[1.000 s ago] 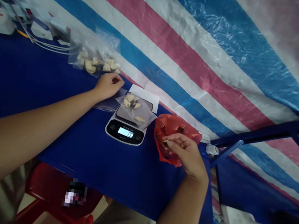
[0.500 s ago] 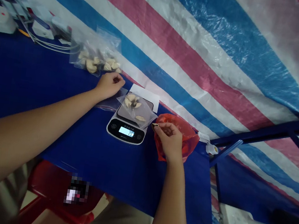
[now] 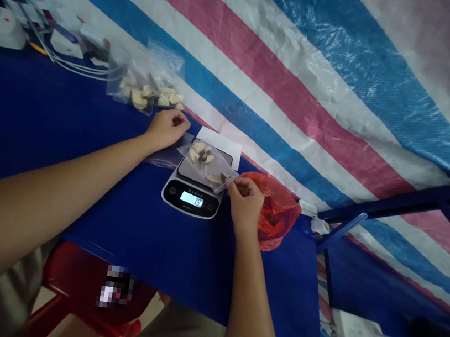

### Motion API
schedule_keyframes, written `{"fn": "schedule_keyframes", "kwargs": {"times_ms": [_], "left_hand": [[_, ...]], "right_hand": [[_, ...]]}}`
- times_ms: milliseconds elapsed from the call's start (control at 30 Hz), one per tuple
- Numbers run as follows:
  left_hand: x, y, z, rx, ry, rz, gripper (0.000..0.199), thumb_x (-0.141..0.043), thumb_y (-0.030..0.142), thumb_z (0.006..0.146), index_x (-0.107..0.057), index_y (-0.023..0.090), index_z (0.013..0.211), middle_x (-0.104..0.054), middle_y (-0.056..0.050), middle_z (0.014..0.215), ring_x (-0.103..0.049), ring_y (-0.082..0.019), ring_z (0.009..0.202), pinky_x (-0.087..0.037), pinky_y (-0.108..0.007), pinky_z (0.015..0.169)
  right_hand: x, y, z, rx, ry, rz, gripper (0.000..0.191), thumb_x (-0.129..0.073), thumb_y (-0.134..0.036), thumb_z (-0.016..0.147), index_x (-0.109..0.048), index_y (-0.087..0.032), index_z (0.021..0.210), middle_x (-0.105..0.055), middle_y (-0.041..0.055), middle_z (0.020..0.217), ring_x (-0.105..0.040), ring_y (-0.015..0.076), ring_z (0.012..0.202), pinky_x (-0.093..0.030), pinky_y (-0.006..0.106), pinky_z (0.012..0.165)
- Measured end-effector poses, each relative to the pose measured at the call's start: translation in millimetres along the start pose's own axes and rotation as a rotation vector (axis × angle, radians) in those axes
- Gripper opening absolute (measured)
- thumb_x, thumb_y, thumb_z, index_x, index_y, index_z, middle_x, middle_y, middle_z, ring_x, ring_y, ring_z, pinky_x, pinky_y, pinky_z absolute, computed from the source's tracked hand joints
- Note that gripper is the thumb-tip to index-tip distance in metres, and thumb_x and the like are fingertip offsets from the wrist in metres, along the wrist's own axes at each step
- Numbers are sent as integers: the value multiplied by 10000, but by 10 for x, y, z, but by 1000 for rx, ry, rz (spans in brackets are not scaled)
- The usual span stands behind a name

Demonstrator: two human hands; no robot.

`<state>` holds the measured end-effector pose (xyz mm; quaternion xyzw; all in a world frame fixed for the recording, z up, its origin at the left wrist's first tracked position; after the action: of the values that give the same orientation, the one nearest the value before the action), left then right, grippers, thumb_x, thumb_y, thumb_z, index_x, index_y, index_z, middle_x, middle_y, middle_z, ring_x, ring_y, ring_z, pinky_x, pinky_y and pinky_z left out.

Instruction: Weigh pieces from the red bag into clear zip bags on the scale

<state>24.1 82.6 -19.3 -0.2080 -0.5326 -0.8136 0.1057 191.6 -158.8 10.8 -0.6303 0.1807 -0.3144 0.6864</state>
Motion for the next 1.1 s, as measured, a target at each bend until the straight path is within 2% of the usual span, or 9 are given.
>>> {"fn": "schedule_keyframes", "kwargs": {"times_ms": [133,233,367,500,633,733,833,967,1100], "left_hand": [[10,16,-3,6,-4,-5,96,-601,248,824,-659,189,777,-714,-38,824,-585,-172,715,-456,-306,746],[18,29,-8,18,-14,-13,87,-609,236,828,-660,188,776,-714,-40,838,-581,-173,718,-455,-307,750],[20,36,-11,18,-7,-13,81,-616,226,830,-652,182,772,-706,-38,826,-579,-172,712,-447,-304,736],[15,32,-10,7,3,-13,75,-613,220,825,-647,184,768,-704,-37,812,-580,-172,707,-444,-302,724],[15,33,-12,20,-9,-9,81,-613,235,826,-656,186,780,-713,-42,834,-584,-177,723,-449,-303,734],[17,33,-12,23,-8,-9,85,-609,238,824,-658,181,783,-713,-48,840,-590,-181,731,-455,-308,743],[15,30,-8,8,-6,-2,87,-609,241,816,-656,178,779,-711,-48,838,-591,-177,727,-461,-309,751],[12,28,-11,7,-18,16,109,-595,256,821,-663,173,801,-714,-42,843,-590,-166,724,-466,-298,765],[12,33,-21,3,-15,12,118,-590,259,822,-662,168,799,-715,-45,858,-594,-163,735,-466,-295,777]], "right_hand": [[-42,-1,4,-34,-13,231,300,-824,-402,703,-678,-207,878,-748,29,932,-720,173,870,-590,348,878],[157,6,17,-13,119,175,245,-773,-372,727,-648,-210,861,-731,26,878,-713,168,786,-595,331,786],[686,-63,40,83,321,-319,192,-593,-389,816,-662,-214,858,-723,45,773,-682,203,707,-568,330,678],[1076,-64,58,-28,188,-983,269,-531,-355,841,-739,-231,724,-732,97,709,-697,285,749,-556,401,757],[1038,-1,79,83,68,-1164,397,-488,-259,846,-768,-198,1120,-769,140,1072,-710,329,1015,-520,484,970],[911,61,87,112,-8,-1126,575,-480,-229,847,-604,-151,1403,-681,171,1307,-657,331,1170,-484,505,1048],[881,62,68,121,-20,-1094,724,-557,-275,817,-441,-145,1520,-624,194,1357,-633,344,1180,-497,508,1018],[942,32,44,58,32,-1041,882,-700,-366,722,-343,-143,1498,-664,166,1155,-668,313,913,-536,469,835],[940,-3,50,123,138,-1025,667,-799,-418,606,-498,-181,1152,-629,95,997,-604,258,801,-496,395,733]]}}
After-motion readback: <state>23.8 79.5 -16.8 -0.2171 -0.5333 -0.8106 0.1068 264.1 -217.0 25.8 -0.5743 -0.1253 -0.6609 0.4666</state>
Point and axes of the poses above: each hand's wrist, its own z-axis towards the middle knuckle, its own x-axis out of the back of the hand, y = z × x, the point moved 3 cm from there along z, towards the middle knuckle
